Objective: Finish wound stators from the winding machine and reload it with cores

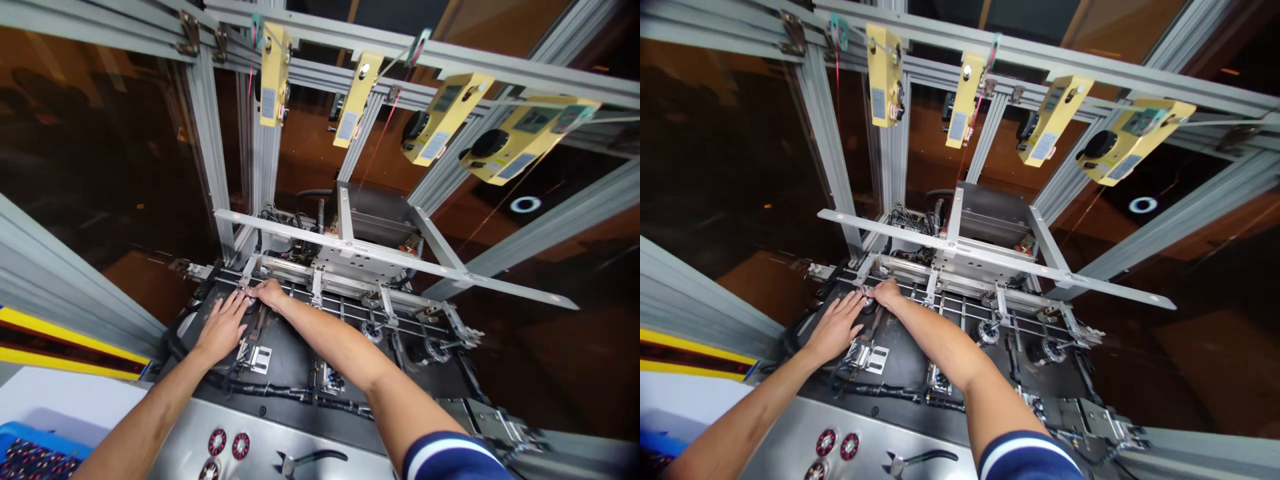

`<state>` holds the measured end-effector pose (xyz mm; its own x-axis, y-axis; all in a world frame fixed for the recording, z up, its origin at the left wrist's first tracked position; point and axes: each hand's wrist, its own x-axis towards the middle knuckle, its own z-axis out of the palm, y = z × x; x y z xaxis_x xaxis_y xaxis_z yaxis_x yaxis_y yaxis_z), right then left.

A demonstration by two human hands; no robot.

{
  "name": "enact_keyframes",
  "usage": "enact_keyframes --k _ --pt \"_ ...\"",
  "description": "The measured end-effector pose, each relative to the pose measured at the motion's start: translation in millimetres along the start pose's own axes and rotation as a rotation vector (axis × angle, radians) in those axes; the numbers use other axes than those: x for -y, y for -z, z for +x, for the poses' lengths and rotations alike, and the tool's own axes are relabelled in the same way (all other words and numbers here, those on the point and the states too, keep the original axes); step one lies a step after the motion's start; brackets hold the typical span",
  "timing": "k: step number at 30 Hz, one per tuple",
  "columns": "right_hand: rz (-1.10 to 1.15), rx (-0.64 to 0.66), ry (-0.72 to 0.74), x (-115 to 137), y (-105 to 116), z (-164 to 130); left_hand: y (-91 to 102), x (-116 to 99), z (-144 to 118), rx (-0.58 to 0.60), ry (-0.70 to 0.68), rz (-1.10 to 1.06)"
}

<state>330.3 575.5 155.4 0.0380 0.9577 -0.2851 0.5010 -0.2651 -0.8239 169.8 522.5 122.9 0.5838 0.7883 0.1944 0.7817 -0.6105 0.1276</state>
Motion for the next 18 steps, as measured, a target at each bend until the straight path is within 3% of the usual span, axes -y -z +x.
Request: enact_keyframes --k 4,8,11,14,18 --pt "-0.165 0.087 0.247 -2.1 43.0 -57.6 3.7 0.1 0.9 0.04 0.005 0.012" --pt "-0.314 0.13 0.396 -47.9 119.3 -120.7 2.8 4.5 4.4 0.075 0.002 -0.022" --pt "-0.462 0.055 0.393 -87.7 159.1 -137.9 6.2 8.8 11.9 0.091 -0.013 -0.047" --pt "-0.576 0.085 0.458 -110.8 159.9 -128.1 21.0 7.5 17.2 0.077 -0.015 -0.061" --pt "-0.654 0.147 0.532 -113.6 131.4 -107.0 57.7 -19.3 4.8 -0.069 0.02 -0.076"
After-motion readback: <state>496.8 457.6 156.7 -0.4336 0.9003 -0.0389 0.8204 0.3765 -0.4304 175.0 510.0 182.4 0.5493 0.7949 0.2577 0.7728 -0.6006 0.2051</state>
